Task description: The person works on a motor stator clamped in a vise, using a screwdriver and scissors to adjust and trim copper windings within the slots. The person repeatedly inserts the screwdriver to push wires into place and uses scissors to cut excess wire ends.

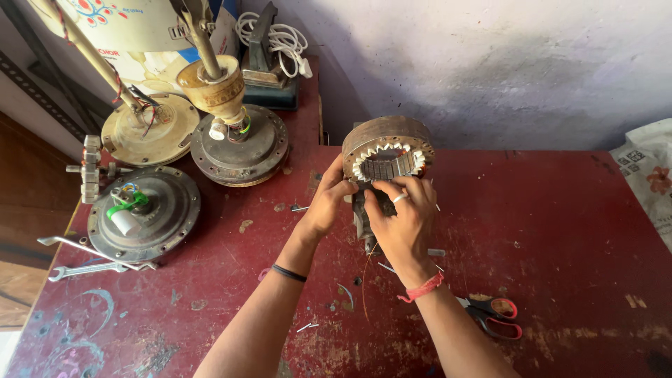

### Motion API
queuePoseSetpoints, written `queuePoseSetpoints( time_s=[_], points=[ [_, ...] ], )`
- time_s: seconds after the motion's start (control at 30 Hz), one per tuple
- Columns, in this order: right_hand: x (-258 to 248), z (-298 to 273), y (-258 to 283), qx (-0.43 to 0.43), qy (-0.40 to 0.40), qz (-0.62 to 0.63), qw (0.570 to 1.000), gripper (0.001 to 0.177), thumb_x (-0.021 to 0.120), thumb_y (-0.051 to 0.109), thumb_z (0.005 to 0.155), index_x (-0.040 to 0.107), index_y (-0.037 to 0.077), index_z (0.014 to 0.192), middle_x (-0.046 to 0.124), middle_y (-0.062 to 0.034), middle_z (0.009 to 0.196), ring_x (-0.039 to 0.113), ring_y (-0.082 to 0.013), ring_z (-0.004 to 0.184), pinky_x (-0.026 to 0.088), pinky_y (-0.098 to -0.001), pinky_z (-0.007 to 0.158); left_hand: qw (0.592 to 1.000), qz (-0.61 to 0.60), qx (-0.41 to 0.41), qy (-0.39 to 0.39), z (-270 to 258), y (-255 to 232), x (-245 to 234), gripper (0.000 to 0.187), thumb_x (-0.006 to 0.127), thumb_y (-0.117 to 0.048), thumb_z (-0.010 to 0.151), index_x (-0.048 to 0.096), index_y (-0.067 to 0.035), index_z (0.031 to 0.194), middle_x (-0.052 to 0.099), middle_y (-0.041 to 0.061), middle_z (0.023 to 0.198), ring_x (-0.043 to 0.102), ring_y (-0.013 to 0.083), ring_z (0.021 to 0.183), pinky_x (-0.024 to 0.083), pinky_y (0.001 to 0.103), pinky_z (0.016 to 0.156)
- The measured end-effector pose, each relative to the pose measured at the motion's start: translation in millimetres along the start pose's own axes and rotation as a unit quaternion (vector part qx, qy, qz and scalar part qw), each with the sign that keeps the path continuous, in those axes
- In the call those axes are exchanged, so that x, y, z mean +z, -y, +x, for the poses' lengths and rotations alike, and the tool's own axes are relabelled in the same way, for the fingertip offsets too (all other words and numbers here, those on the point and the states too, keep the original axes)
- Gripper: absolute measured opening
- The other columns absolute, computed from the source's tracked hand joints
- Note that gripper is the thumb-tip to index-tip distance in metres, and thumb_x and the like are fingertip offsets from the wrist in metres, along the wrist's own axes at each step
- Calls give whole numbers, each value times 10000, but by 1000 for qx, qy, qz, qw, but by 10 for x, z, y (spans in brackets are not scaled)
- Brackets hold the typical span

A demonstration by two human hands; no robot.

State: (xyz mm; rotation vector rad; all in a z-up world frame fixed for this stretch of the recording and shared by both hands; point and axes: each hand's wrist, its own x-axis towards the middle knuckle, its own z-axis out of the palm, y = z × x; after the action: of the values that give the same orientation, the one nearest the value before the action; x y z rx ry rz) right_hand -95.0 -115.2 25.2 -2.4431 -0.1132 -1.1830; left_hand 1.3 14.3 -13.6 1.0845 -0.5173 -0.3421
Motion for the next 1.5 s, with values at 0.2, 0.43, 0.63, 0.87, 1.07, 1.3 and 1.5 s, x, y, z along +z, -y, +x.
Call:
queuePoseSetpoints(
  time_s=[0.2,0.43,0.63,0.87,1.07,1.3,1.5],
  points=[
    [13,50,170,32,-18,-57,998,171,844,209,831,750,111,935,646,-16,964,579,-239,969,421,-431,904,999,-8,33,24,-4,20,-9,592,498,-76,838,524,-40,1429,603,73,1332,506,214,1288,360,361,1152],
    [64,61,190,30,-40,-88,995,148,851,211,805,749,129,873,661,8,914,569,-230,943,380,-436,839,1000,-14,-3,1,-6,63,-9,587,577,-61,895,487,-64,1474,604,72,1284,539,195,1211,432,356,1055],
    [89,8,98,29,-11,-85,996,136,847,224,839,756,123,850,676,32,864,559,-199,923,361,-436,859,999,-2,34,0,1,52,60,556,637,-50,923,488,-49,1458,617,77,1323,550,191,1266,433,363,1104],
    [86,-59,64,26,-11,-76,997,161,828,226,854,765,107,941,674,6,966,554,-202,975,370,-425,882,999,22,30,-19,18,67,85,516,653,-40,910,526,-43,1410,640,84,1288,569,191,1244,448,366,1105],
    [72,-44,136,39,-32,-60,997,158,830,210,842,765,121,955,665,7,966,561,-216,980,378,-422,883,1000,-1,20,-13,16,87,30,534,602,-60,904,526,-43,1432,642,79,1251,580,193,1187,465,363,1060],
    [83,60,186,45,-40,-82,995,122,835,201,820,739,146,873,662,15,918,564,-232,952,384,-437,869,1000,-3,25,-10,10,57,43,544,605,-82,897,507,-62,1432,635,56,1260,565,170,1205,438,336,1073],
    [105,85,200,47,-62,-87,993,113,830,163,806,736,138,866,654,14,878,571,-224,906,370,-427,810,999,9,32,-1,8,21,60,452,603,-89,919,565,-40,1366,639,80,1225,559,191,1182,427,349,1074]
  ],
)
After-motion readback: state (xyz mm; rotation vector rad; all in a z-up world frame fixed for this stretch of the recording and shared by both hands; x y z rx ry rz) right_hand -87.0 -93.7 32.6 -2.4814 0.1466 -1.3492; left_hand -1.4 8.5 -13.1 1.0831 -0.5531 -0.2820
